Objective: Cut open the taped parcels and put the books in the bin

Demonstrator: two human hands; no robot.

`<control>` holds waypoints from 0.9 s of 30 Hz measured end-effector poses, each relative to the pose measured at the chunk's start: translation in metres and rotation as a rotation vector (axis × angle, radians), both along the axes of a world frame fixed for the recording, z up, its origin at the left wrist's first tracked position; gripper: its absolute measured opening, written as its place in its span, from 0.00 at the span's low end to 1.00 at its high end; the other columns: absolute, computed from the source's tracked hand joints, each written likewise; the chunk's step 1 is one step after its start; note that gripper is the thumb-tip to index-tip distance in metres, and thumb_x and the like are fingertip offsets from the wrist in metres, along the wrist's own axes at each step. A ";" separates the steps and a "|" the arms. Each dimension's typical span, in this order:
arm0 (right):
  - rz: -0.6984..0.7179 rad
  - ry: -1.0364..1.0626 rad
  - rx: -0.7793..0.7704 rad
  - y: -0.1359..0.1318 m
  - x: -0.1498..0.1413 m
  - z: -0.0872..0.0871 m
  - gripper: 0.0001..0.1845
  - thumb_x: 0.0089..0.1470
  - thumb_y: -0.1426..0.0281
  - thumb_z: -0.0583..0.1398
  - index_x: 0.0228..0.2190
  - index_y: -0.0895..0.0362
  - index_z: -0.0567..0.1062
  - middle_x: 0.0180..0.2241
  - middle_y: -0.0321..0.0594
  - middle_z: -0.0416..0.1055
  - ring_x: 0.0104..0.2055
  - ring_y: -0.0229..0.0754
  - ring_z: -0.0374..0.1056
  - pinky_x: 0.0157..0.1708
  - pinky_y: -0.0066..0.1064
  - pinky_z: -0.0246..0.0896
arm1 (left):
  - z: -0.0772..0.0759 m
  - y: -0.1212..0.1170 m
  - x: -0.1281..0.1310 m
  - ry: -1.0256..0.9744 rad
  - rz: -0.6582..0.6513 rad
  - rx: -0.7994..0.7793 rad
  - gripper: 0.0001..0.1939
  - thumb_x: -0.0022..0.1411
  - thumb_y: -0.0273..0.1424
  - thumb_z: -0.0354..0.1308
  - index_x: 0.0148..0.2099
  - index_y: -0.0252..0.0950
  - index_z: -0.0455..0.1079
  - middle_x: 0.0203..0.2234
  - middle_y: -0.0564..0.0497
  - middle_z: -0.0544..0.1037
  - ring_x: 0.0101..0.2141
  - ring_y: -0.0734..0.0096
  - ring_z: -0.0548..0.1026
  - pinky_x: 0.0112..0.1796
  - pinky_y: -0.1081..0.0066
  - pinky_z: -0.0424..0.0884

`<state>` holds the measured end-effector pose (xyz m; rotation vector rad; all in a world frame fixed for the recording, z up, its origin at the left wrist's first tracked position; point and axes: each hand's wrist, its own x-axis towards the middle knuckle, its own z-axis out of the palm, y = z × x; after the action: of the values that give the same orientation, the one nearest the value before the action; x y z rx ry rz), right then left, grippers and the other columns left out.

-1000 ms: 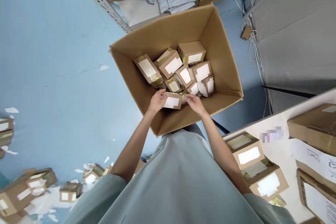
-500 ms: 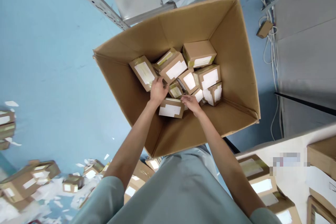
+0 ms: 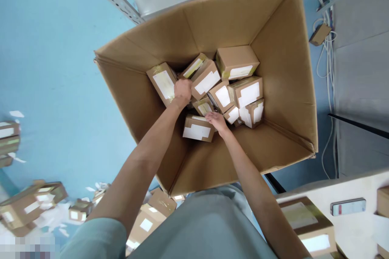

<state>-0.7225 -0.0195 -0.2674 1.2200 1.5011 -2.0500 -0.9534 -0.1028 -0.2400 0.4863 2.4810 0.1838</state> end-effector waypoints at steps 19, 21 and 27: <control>-0.612 0.269 0.408 -0.001 0.144 0.254 0.46 0.57 0.36 0.68 0.63 0.55 0.75 0.53 0.53 0.84 0.54 0.57 0.82 0.60 0.51 0.77 | 0.341 0.014 0.178 0.204 -0.530 0.749 0.16 0.78 0.31 0.56 0.51 0.44 0.87 0.43 0.45 0.87 0.47 0.53 0.83 0.53 0.57 0.79; -0.738 0.263 0.497 -0.011 0.182 0.285 0.47 0.58 0.37 0.68 0.65 0.55 0.75 0.55 0.54 0.83 0.56 0.56 0.81 0.61 0.51 0.77 | 0.363 0.022 0.218 0.167 -0.633 0.846 0.16 0.80 0.33 0.55 0.52 0.46 0.87 0.42 0.46 0.87 0.46 0.55 0.83 0.52 0.57 0.80; -1.124 0.176 0.656 -0.055 0.312 0.341 0.48 0.55 0.39 0.72 0.66 0.54 0.76 0.58 0.56 0.82 0.54 0.55 0.82 0.60 0.52 0.78 | 0.412 0.038 0.365 0.003 -1.053 1.042 0.16 0.81 0.32 0.55 0.57 0.47 0.85 0.45 0.44 0.88 0.61 0.48 0.79 0.62 0.48 0.76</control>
<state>-0.4105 -0.0741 0.0737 2.6682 1.8800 -2.3310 -0.5881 -0.0648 0.1717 2.0654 1.6213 0.9991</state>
